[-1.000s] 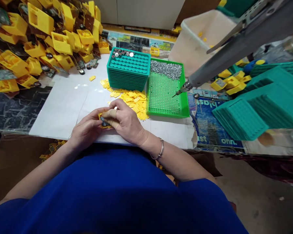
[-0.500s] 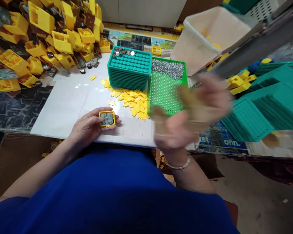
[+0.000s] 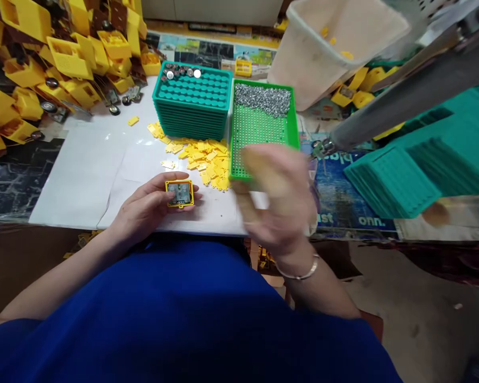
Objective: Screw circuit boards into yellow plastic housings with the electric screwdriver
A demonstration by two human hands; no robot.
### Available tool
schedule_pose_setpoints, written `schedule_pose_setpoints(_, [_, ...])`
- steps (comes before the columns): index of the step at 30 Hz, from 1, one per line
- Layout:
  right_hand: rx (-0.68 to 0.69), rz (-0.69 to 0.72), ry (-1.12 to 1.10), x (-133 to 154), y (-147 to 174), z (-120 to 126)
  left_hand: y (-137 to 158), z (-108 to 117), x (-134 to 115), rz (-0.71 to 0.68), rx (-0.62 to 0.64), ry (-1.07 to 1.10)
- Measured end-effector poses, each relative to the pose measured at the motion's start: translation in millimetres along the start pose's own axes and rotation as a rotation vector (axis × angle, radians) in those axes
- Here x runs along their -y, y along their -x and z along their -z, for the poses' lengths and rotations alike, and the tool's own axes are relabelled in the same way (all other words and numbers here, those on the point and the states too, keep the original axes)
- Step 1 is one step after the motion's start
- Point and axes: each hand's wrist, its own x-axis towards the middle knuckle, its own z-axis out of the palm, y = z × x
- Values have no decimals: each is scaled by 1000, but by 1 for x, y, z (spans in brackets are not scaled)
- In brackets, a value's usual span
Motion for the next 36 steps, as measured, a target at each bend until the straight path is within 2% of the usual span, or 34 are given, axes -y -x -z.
schedule_pose_setpoints(2, [150, 308, 197, -1, 10, -24, -1, -1, 2, -32, 10, -15])
schedule_pose_setpoints(3, [196, 411, 291, -2, 13, -36, -1, -1, 3, -48, 8, -27])
schedule_pose_setpoints(4, [233, 464, 366, -3, 15, -46, -1, -1, 3, -59, 2, -37])
schedule_pose_setpoints(8, [218, 438, 398, -5, 16, -62, 1, 3, 0, -26, -8, -7])
schedule_pose_setpoints(11, [209, 302, 211, -1, 14, -59, 3, 4, -3, -16, -1, 16])
schedule_pose_setpoints(16, [155, -216, -221, 2, 12, -62, 3, 1, 1, -76, 20, -15])
schedule_pose_setpoints(20, [114, -415, -411, 6, 14, -71, 0, 2, 6, -151, 29, 0])
schedule_pose_setpoints(24, [94, -453, -515, 12, 17, -75, 1, 2, 4, -168, 4, 8])
schedule_pose_setpoints(30, [59, -423, -470, 8, 23, -78, 4, 1, 0, -112, -15, 42])
schedule_pose_setpoints(36, [59, -405, -501, 8, 27, -81, 4, 3, 1, -137, -49, 36])
